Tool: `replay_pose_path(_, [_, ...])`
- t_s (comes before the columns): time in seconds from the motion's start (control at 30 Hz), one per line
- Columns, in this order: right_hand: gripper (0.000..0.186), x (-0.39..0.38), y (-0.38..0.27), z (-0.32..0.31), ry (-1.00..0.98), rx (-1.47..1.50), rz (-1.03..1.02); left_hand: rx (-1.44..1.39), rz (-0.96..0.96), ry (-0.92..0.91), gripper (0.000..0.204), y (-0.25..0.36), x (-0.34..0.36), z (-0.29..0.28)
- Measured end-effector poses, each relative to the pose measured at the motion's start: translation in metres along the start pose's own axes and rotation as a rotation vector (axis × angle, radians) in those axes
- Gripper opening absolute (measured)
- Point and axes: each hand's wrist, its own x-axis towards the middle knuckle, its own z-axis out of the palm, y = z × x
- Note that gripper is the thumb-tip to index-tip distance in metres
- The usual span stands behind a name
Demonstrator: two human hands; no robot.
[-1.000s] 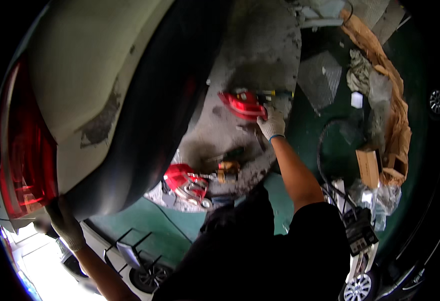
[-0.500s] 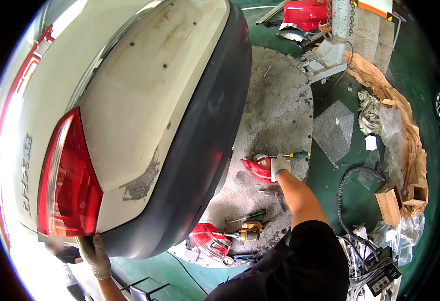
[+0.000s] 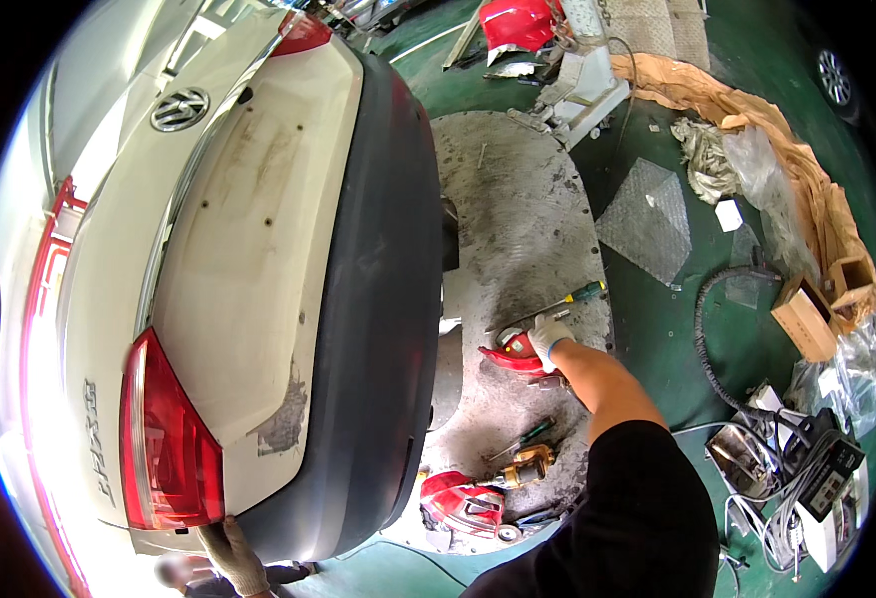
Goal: The person removes a red taillight assembly from the rear of a white car using a power drill. They then pick up a replacement taillight, align it with the mounting area, and press it into place by hand, adjusting its position to fit the bodywork.
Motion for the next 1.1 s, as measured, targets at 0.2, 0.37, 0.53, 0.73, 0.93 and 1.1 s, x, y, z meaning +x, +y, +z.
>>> replay_pose_path(0.2, [0.080, -0.042, -0.029, -0.004, 0.057, 0.010, -0.072, 0.044, 0.007, 0.000, 0.067, -0.012, -0.005, -0.009])
replay_pose_path(0.37, [0.081, -0.062, -0.045, -0.007, 0.057, 0.092, -0.050, 0.081, 0.050, 0.002, 0.035, 0.009, -0.005, -0.010])
replay_pose_path(0.53, [0.094, -0.076, -0.055, -0.013, 0.068, 0.110, -0.015, 0.380, 0.132, 0.126, 0.045, 0.040, 0.002, -0.007])
replay_pose_path(0.73, [0.083, -0.125, -0.060, -0.028, 0.136, 0.421, -0.029, 0.436, 0.070, 0.323, 0.085, 0.038, -0.048, 0.021])
replay_pose_path(0.93, [0.082, -0.241, -0.082, -0.082, 0.347, 0.377, 0.012, -0.064, 0.082, 0.293, 0.073, 0.026, -0.145, 0.035])
replay_pose_path(1.1, [0.069, -0.343, -0.089, -0.100, 0.429, 0.359, 0.007, -0.680, -0.321, -0.183, 0.071, 0.038, -0.248, 0.095])
